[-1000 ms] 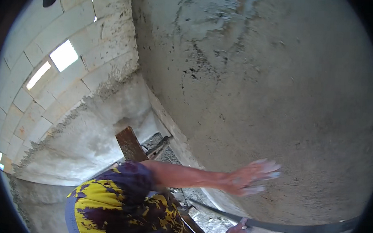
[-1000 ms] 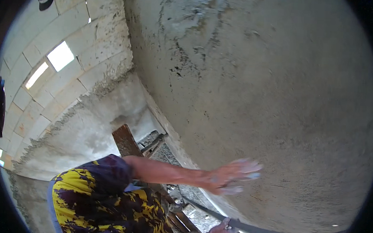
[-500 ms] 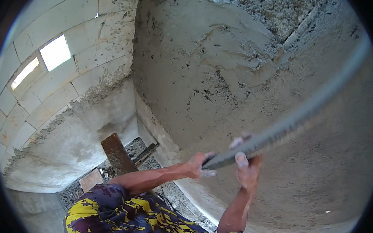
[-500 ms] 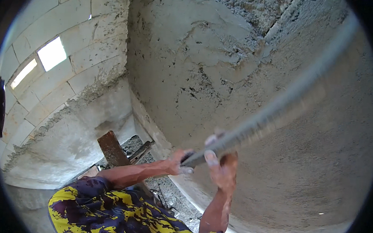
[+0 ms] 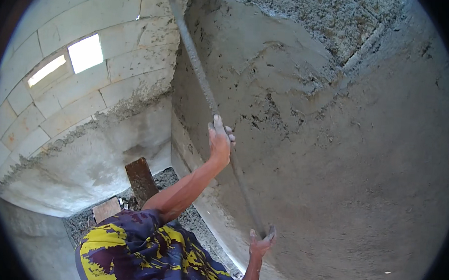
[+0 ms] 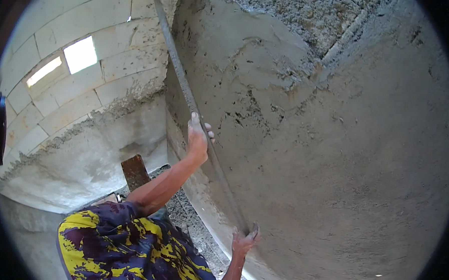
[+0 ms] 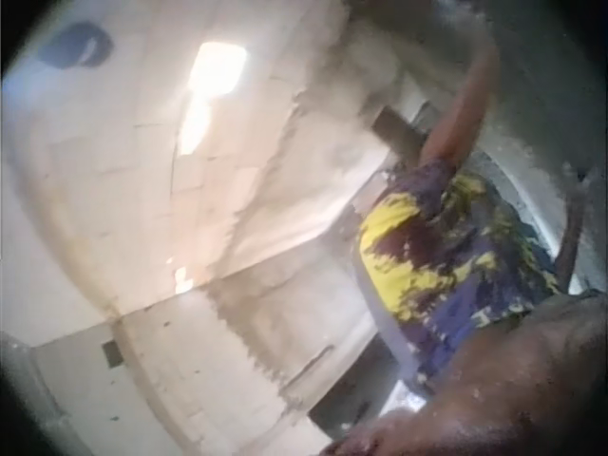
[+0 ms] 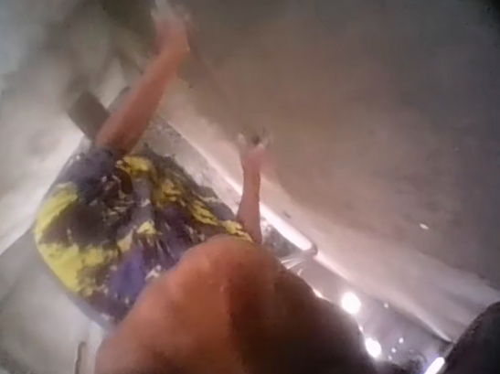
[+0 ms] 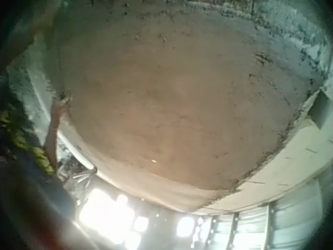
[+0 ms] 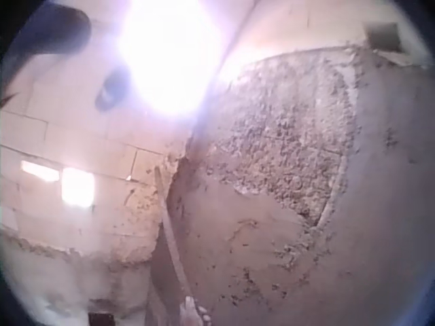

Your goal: The person scoops mortar from a bucket and applies it to a wall using a trowel, then uses a long board to level and scrape the surface.

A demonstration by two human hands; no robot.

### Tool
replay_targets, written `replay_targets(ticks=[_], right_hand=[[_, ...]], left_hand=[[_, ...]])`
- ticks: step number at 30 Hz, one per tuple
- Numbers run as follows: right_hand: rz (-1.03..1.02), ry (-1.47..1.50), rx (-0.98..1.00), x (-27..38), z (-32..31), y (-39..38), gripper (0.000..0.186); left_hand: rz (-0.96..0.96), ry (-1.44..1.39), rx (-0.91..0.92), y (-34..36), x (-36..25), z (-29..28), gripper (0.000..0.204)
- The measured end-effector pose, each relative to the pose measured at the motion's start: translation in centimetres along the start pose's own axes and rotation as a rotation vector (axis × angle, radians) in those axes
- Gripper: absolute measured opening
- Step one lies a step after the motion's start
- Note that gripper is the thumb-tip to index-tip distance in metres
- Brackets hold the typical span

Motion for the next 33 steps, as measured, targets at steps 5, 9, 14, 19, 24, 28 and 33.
replay_targets(ticks=[5, 9, 14, 19, 24, 28, 33], right_hand=[[-0.227, -0.392, -0.109, -4.3, -9.9, 4.5, 0.059], [-0.462, -0.532, -0.112, -9.0, -15.3, 7.2, 0.051], [-0.631, -0.794, -0.205, -11.0, -20.0, 9.3, 0.051], [-0.669, -0.836, -0.220, -12.4, -18.3, 9.7, 0.046], [-0.635, -0.925, -0.264, -13.7, -18.4, 9.3, 0.043], [-0.532, -0.961, -0.180, -12.3, -17.1, 8.7, 0.042], [-0.519, -0.931, -0.200, -10.8, -15.1, 9.7, 0.045]], left_hand=[[-0.079, 0.014, -0.093, 1.0, 6.2, 2.8, 0.057], [0.196, 0.464, -0.139, 2.0, 10.3, 3.9, 0.071], [0.287, 0.627, -0.287, -1.1, 14.8, 8.5, 0.075], [0.428, 0.394, -0.259, 0.2, 17.4, 10.5, 0.072], [0.429, 0.364, -0.114, -0.7, 16.9, 11.2, 0.070], [0.470, 0.330, -0.070, 0.7, 15.8, 10.4, 0.069], [0.483, 0.267, -0.028, 2.9, 13.9, 10.0, 0.069]])
Point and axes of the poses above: each hand's wrist, its own y-axis towards the middle knuckle, its own z-axis out of the palm, x = y × z, the point moved 2 cm from there along y, towards the middle knuckle, and after that the axes turned 13 degrees about -z, right-handed, at the moved point
